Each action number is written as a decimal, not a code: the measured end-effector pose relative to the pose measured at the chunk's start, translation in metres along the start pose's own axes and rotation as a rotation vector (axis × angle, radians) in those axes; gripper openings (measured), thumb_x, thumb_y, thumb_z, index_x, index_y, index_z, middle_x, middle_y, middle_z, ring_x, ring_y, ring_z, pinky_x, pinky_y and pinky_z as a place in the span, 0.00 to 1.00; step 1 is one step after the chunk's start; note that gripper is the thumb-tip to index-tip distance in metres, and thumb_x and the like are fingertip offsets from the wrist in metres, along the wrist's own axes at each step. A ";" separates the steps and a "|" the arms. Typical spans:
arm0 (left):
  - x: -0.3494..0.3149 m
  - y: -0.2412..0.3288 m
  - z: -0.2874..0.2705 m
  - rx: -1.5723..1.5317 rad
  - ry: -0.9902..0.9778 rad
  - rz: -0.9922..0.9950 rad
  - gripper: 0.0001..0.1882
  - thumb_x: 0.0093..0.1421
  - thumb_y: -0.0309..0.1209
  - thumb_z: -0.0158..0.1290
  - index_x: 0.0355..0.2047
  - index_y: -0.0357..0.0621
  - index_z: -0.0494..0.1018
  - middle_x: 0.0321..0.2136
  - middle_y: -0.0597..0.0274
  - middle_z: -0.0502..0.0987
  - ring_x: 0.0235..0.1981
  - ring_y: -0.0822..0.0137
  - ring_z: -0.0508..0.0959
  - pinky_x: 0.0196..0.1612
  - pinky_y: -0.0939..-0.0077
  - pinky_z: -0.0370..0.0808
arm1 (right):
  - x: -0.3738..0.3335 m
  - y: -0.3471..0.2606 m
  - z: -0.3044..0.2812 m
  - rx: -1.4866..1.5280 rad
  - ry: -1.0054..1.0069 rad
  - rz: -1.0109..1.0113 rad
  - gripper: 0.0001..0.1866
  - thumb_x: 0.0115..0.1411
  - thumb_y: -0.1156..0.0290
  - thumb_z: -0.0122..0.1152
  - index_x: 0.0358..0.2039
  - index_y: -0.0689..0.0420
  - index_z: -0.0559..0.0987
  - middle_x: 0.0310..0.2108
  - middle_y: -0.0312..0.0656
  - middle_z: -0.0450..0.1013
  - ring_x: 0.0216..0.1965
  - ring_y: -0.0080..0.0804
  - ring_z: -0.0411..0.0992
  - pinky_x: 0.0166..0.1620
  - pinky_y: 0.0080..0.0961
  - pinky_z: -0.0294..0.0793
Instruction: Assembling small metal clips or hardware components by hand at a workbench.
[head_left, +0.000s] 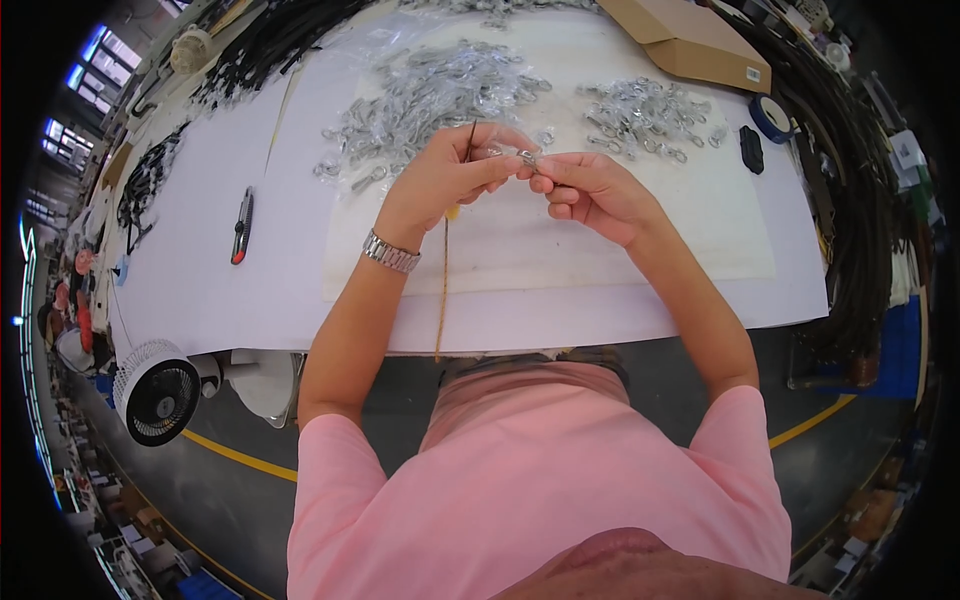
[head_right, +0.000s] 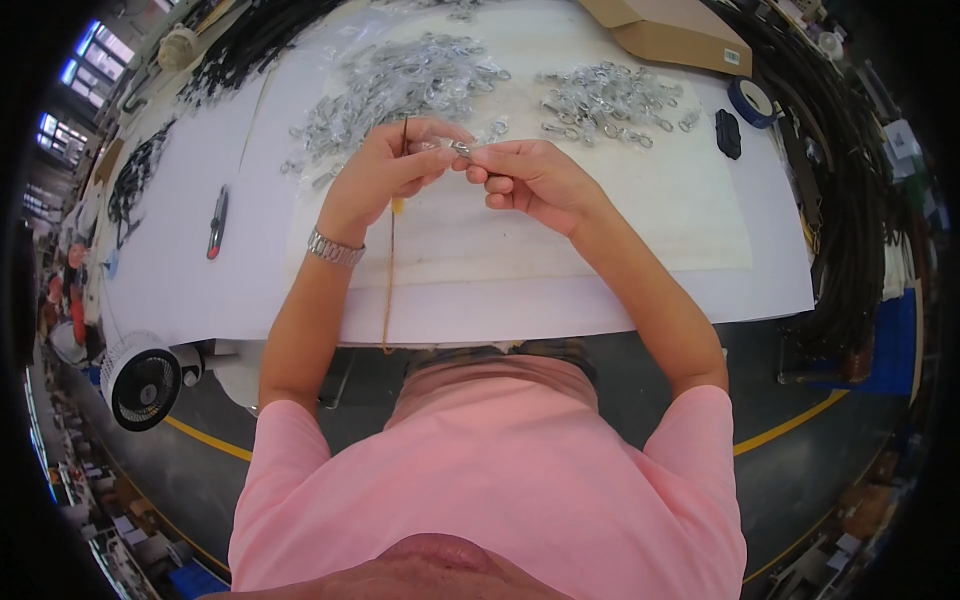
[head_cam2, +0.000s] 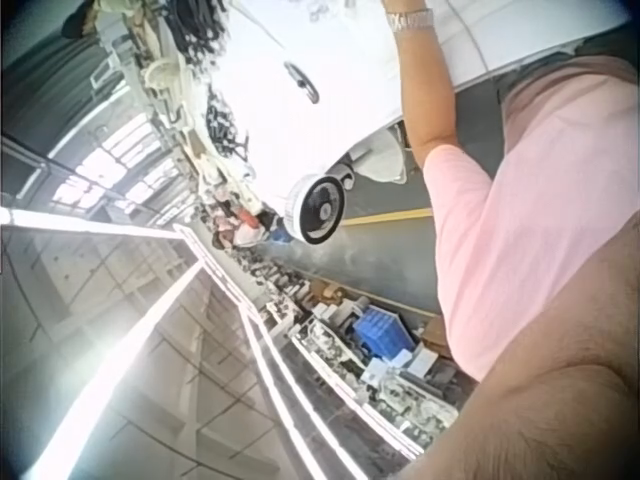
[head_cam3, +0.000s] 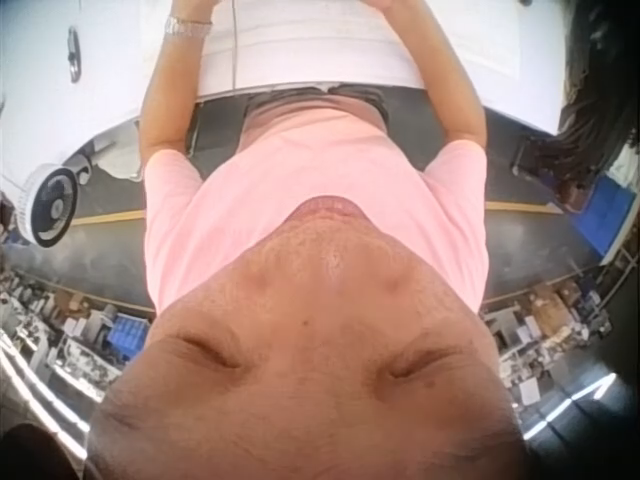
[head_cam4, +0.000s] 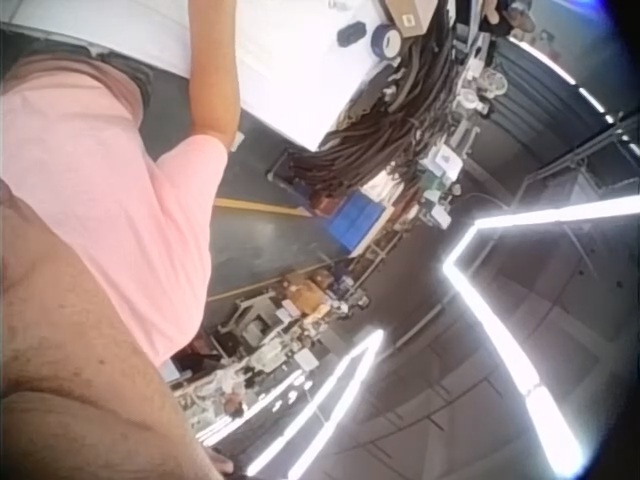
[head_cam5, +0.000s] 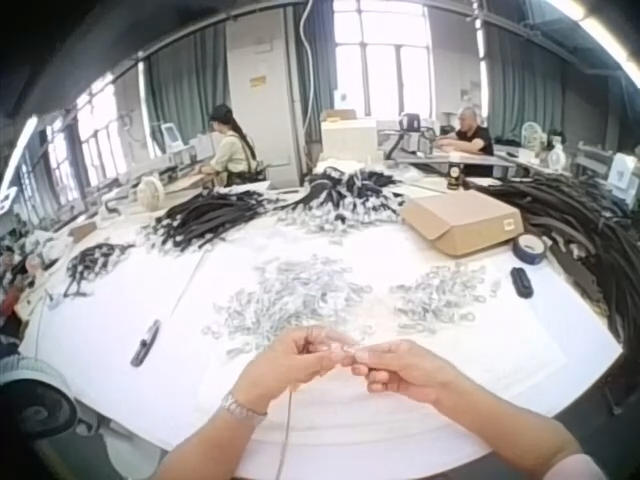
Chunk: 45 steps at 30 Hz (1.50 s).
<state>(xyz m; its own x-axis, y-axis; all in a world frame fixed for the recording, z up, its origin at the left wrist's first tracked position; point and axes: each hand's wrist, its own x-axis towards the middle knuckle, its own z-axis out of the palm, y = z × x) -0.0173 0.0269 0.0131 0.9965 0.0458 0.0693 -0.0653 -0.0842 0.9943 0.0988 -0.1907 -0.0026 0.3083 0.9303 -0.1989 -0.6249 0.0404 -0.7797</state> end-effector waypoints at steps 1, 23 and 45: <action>0.001 0.000 -0.004 -0.142 -0.065 -0.093 0.18 0.65 0.34 0.60 0.53 0.41 0.79 0.32 0.65 0.81 0.22 0.83 0.66 0.24 0.87 0.60 | -0.001 -0.001 0.003 -0.110 0.075 -0.067 0.14 0.71 0.68 0.59 0.47 0.68 0.80 0.30 0.31 0.75 0.25 0.13 0.64 0.34 0.17 0.72; 0.005 -0.007 0.041 0.190 0.143 0.100 0.14 0.73 0.31 0.46 0.51 0.39 0.77 0.25 0.66 0.79 0.21 0.81 0.65 0.25 0.85 0.64 | 0.010 0.017 0.024 -0.680 0.378 -0.546 0.13 0.71 0.69 0.56 0.45 0.65 0.84 0.25 0.34 0.77 0.22 0.16 0.70 0.28 0.18 0.71; 0.009 -0.009 0.010 0.060 0.295 -0.003 0.12 0.70 0.33 0.53 0.42 0.38 0.82 0.23 0.70 0.77 0.17 0.84 0.64 0.20 0.87 0.58 | 0.034 0.004 -0.013 -1.966 0.505 -0.381 0.12 0.63 0.67 0.65 0.42 0.59 0.80 0.33 0.39 0.80 0.34 0.28 0.78 0.41 0.30 0.78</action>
<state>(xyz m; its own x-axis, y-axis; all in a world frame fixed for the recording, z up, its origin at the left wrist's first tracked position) -0.0068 0.0186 0.0038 0.9380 0.3331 0.0954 -0.0503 -0.1415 0.9887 0.1158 -0.1639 -0.0201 0.5505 0.7968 0.2490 0.8342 -0.5138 -0.2002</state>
